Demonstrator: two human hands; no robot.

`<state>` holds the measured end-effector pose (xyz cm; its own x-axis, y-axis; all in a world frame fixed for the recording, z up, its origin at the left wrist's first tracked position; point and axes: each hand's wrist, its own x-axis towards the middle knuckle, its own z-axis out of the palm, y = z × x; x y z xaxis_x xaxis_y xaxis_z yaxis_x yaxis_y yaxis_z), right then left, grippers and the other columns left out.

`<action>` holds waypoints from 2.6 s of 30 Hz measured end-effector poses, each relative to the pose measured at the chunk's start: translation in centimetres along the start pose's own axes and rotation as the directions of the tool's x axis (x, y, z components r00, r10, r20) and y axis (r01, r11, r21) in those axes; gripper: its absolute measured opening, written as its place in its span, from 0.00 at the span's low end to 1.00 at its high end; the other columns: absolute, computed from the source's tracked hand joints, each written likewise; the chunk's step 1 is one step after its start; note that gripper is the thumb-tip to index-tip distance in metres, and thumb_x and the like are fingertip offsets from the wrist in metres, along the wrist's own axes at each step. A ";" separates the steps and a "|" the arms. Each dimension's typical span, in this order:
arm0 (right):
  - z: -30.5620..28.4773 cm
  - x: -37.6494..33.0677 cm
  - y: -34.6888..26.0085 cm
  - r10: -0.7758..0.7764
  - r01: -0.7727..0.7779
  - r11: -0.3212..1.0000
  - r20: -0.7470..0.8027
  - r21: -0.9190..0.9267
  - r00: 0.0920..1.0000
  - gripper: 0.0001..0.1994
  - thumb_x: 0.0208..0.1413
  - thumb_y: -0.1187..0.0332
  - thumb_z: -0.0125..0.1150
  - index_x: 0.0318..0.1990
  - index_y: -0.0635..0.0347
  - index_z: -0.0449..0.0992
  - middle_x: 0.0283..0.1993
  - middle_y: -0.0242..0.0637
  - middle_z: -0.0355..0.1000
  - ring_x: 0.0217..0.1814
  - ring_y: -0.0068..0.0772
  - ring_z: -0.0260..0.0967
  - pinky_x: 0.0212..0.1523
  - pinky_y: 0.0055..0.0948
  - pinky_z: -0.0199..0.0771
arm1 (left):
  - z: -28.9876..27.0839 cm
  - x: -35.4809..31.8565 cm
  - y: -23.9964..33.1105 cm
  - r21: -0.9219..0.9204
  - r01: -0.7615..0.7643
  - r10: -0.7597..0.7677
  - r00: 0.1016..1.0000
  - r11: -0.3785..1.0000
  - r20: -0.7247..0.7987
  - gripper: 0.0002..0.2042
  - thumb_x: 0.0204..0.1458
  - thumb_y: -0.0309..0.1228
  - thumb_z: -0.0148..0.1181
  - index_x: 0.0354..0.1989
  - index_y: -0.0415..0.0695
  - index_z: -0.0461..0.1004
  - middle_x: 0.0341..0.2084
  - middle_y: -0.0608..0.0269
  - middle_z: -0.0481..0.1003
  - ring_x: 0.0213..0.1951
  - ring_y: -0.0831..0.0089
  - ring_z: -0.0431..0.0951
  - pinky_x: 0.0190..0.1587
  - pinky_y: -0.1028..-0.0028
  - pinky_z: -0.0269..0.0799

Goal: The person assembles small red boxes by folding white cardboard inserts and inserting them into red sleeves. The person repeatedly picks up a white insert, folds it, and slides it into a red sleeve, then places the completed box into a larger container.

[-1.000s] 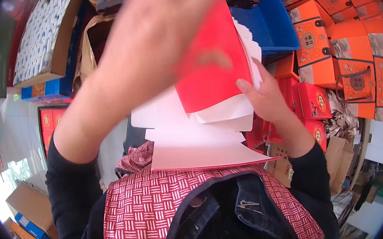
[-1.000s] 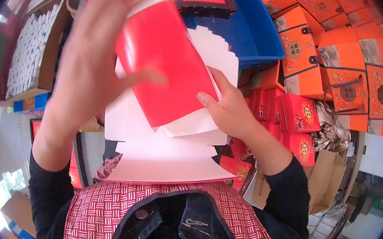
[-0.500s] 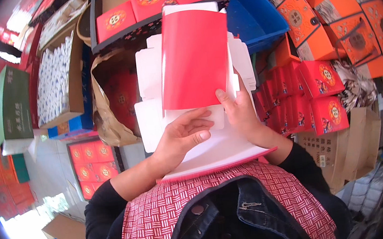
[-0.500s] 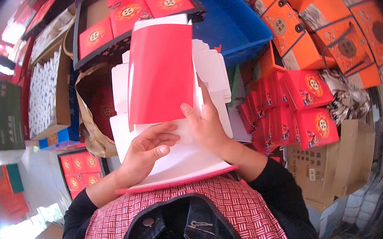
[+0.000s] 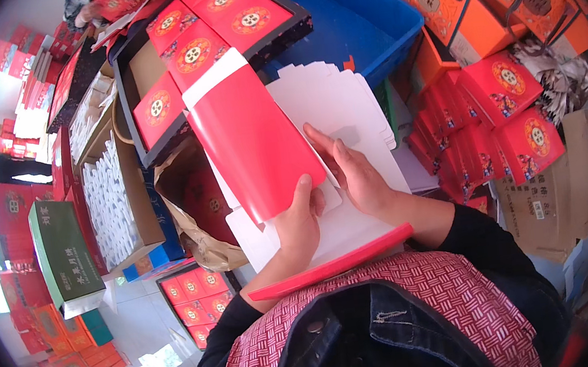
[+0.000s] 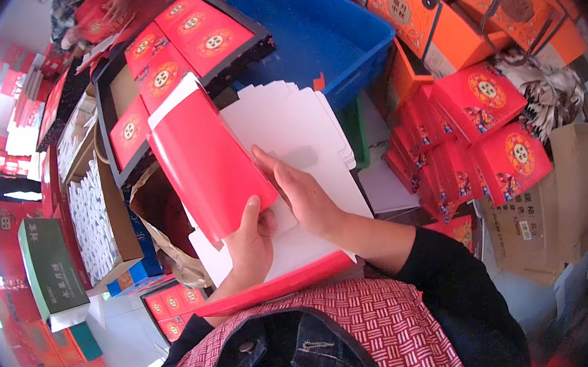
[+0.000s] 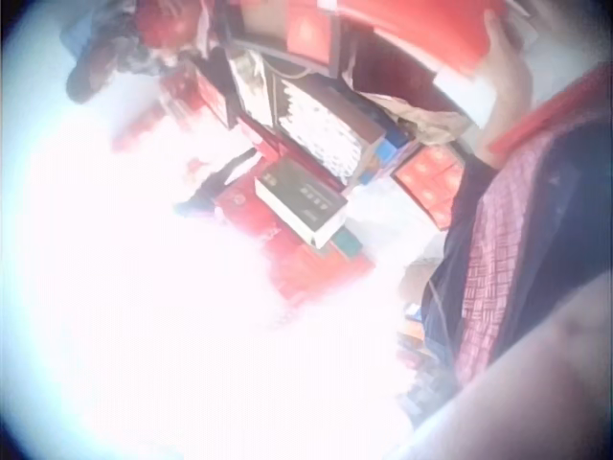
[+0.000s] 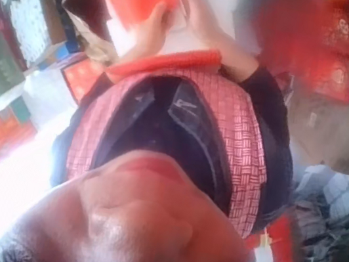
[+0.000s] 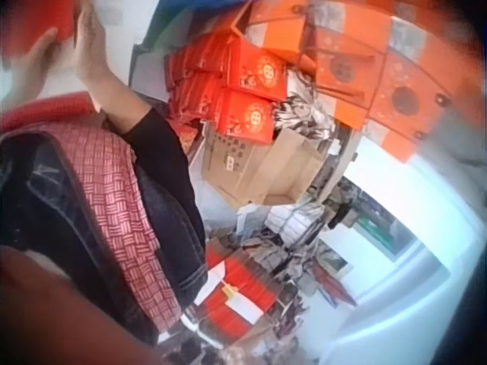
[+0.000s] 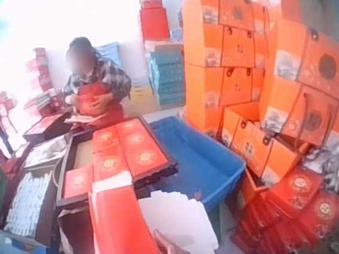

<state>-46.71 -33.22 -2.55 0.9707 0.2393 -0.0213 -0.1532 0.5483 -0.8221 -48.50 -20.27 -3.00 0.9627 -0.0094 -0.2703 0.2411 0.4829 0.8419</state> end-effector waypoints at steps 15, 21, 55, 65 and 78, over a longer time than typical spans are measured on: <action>-0.4 0.9 -0.8 -0.172 0.172 0.817 0.052 -0.550 0.984 0.25 0.64 0.71 0.48 0.67 0.61 0.54 0.63 0.43 0.63 0.60 0.24 0.62 0.58 0.23 0.64 | 0.6 -0.5 -1.2 -0.119 -0.026 0.033 0.998 0.993 0.060 0.19 0.60 0.27 0.50 0.59 0.41 0.59 0.50 0.55 0.70 0.49 0.63 0.73 0.46 0.68 0.74; -0.4 1.0 -0.3 -0.183 0.176 0.887 0.027 -0.427 0.983 0.24 0.66 0.70 0.43 0.68 0.60 0.53 0.66 0.42 0.59 0.62 0.23 0.60 0.59 0.22 0.62 | 1.0 -0.8 -0.9 -0.119 -0.070 0.077 0.995 0.990 0.057 0.19 0.60 0.25 0.49 0.60 0.42 0.58 0.52 0.54 0.69 0.50 0.63 0.73 0.48 0.65 0.75; -0.6 -1.9 -0.1 0.173 -0.174 0.982 0.023 0.072 0.985 0.23 0.68 0.71 0.36 0.68 0.65 0.48 0.66 0.40 0.56 0.65 0.27 0.57 0.63 0.24 0.61 | 0.1 -1.9 -1.8 0.039 -0.068 0.070 0.997 0.997 -0.041 0.20 0.58 0.23 0.54 0.59 0.40 0.59 0.51 0.56 0.69 0.49 0.67 0.72 0.51 0.70 0.70; -0.6 -2.1 -0.2 0.162 -0.160 0.987 -0.155 0.026 0.975 0.17 0.64 0.73 0.45 0.58 0.69 0.66 0.55 0.41 0.69 0.53 0.24 0.67 0.54 0.22 0.69 | -0.2 -2.5 -1.9 0.220 -0.075 0.097 0.991 0.973 -0.088 0.19 0.57 0.24 0.56 0.56 0.38 0.63 0.48 0.57 0.71 0.48 0.69 0.72 0.50 0.73 0.68; -1.9 -2.4 -0.8 -0.154 0.043 0.776 -0.124 -0.629 0.980 0.04 0.50 0.80 0.59 0.34 0.69 0.77 0.31 0.34 0.72 0.29 0.20 0.70 0.30 0.20 0.70 | -0.6 -2.8 -1.5 0.095 -0.052 0.055 0.998 0.994 -0.029 0.17 0.54 0.25 0.59 0.52 0.35 0.69 0.48 0.54 0.72 0.48 0.70 0.72 0.52 0.73 0.67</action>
<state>-48.58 -35.73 -2.88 0.9981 0.0505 0.0353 0.0387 -0.0681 -0.9969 -51.58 -20.45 -3.80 0.9706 0.0430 -0.2370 0.2011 0.3971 0.8955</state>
